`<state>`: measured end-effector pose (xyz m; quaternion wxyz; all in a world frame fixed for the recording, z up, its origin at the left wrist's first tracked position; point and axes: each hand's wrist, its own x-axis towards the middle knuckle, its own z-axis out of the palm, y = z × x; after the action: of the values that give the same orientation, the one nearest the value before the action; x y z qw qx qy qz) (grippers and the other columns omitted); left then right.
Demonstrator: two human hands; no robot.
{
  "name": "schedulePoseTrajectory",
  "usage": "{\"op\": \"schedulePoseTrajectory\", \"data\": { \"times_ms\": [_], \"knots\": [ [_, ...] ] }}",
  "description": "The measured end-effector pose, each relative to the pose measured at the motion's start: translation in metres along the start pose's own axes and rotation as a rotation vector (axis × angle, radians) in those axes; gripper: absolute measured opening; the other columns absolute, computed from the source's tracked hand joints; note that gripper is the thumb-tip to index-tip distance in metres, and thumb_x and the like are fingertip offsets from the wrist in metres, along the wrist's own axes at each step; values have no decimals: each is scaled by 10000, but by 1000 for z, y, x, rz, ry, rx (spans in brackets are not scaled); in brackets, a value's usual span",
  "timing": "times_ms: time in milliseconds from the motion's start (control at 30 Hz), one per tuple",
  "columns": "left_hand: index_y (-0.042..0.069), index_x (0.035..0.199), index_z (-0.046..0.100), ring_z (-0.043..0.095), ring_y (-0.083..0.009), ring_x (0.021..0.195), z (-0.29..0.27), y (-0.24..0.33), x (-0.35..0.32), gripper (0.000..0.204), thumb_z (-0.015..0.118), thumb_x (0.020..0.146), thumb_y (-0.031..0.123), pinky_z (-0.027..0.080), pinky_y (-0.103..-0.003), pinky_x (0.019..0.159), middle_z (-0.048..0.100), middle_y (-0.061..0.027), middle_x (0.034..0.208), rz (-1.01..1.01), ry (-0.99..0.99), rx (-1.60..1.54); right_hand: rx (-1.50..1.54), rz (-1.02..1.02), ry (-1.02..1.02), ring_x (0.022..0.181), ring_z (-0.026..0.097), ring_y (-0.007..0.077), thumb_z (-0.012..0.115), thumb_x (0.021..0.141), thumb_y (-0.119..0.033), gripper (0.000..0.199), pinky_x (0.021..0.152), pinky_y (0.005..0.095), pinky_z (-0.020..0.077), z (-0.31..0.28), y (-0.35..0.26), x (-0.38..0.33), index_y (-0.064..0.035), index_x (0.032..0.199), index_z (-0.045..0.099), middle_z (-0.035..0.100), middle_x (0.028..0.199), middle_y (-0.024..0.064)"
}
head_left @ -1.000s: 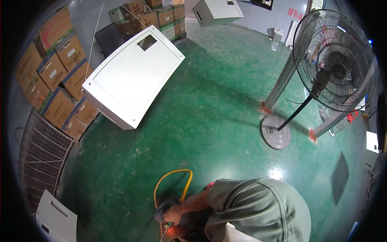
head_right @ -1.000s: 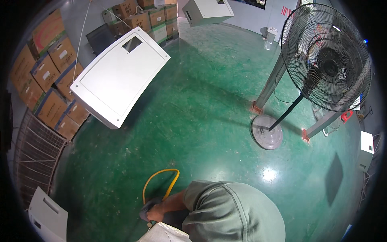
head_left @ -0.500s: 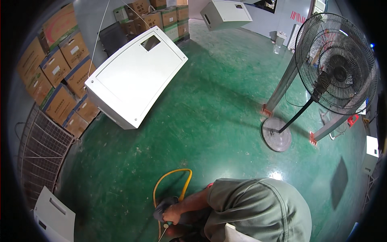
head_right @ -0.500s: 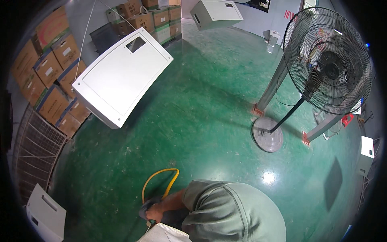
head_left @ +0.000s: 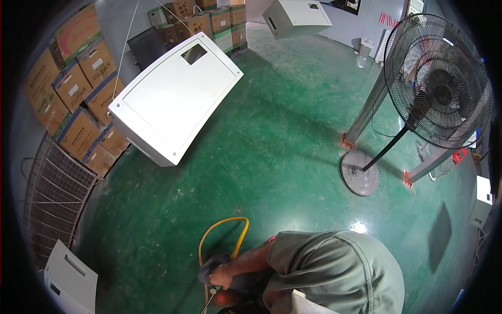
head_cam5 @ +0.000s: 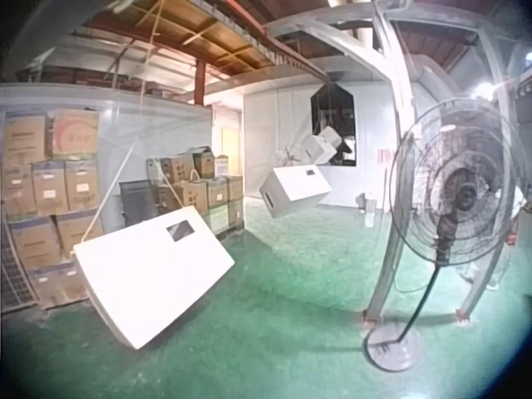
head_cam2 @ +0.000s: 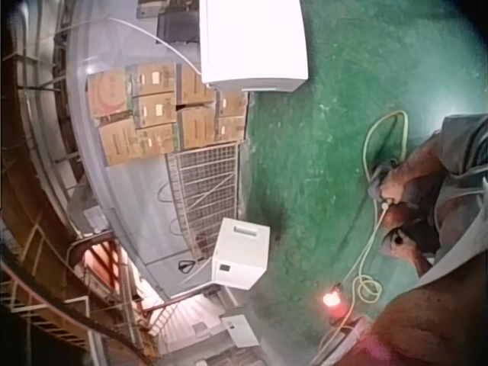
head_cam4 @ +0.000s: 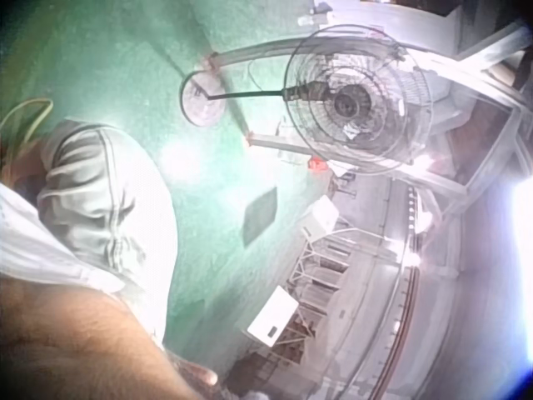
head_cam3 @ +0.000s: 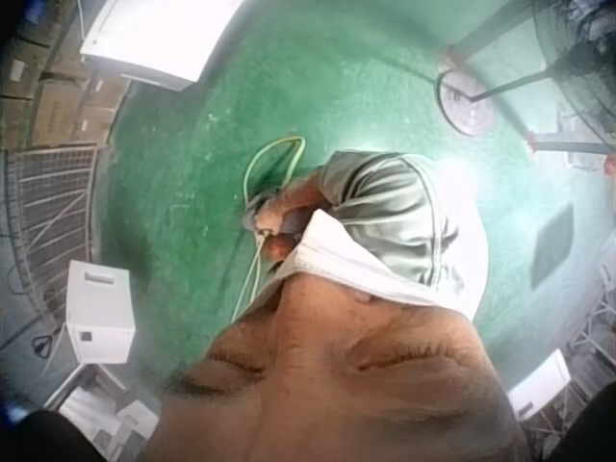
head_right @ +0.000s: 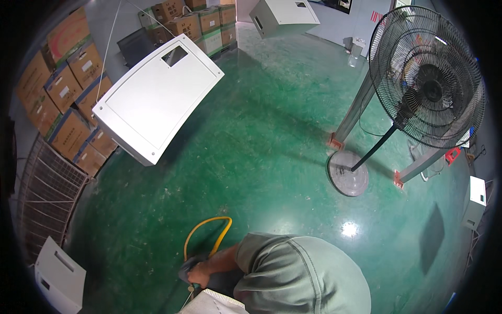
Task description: Using a blowtorch to cure or heat-treat the finish on metal enclosures.
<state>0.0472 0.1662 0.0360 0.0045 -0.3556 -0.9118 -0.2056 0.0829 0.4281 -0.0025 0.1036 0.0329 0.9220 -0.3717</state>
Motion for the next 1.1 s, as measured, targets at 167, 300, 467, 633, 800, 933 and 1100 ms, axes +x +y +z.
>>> {"op": "schedulePoseTrajectory", "data": {
  "times_ms": [167, 300, 467, 633, 800, 933, 1100],
  "knots": [
    [23, 849, 770, 706, -332, 762, 14, -16, -2, 302, 737, 873, 322, 569, -421, 746, 746, -170, 862, 284, 161, 70, 2, 3, 2, 938, 683, 414, 721, 655, -241, 375, 792, 509, 555, -3, -3, 0, -22, 961, 727, 695, 960, 224],
    [13, 852, 767, 704, -342, 765, 23, -30, -8, 310, 751, 863, 323, 569, -424, 745, 743, -175, 857, 834, 432, 204, 8, 11, -1, 919, 685, 414, 724, 655, -232, 363, 784, 504, 555, -4, -5, -1, -23, 952, 727, 698, 954, 215],
    [1, 856, 763, 703, -353, 769, 65, -94, -17, 323, 769, 849, 323, 570, -428, 744, 740, -182, 850, 1539, 756, 352, 61, 6, 48, 900, 687, 415, 724, 660, -226, 340, 772, 514, 551, 0, 1, -1, -18, 928, 723, 699, 931, 212],
    [-11, 859, 759, 701, -365, 773, 103, -195, 85, 337, 786, 836, 324, 571, -432, 743, 736, -188, 843, 2234, 1067, 530, 22, 0, 14, 906, 687, 415, 721, 663, -220, 335, 777, 516, 549, 2, -4, 8, -16, 929, 723, 701, 919, 217],
    [-10, 878, 764, 702, -369, 814, 114, -199, 84, 345, 765, 859, 335, 564, -441, 793, 738, -202, 896, 2173, 1074, 523, 12, 12, -17, 908, 689, 416, 728, 665, -224, 341, 784, 507, 551, -5, -5, 2, -9, 930, 727, 705, 932, 230],
    [-1, 882, 768, 700, -376, 832, 112, -201, 76, 365, 753, 873, 364, 561, -439, 807, 737, -206, 919, 2041, 1329, 698, 22, 20, -32, 919, 684, 429, 719, 678, -229, 359, 817, 501, 548, -10, -7, 0, 22, 935, 725, 702, 916, 242],
    [-2, 865, 761, 692, -383, 793, 95, -199, 77, 356, 746, 885, 353, 563, -444, 756, 731, -201, 879, 2203, 1180, 690, -4, 9, -11, 877, 696, 411, 737, 676, -242, 351, 774, 497, 558, -11, -10, 3, 25, 903, 725, 707, 911, 234]
  ]
}}
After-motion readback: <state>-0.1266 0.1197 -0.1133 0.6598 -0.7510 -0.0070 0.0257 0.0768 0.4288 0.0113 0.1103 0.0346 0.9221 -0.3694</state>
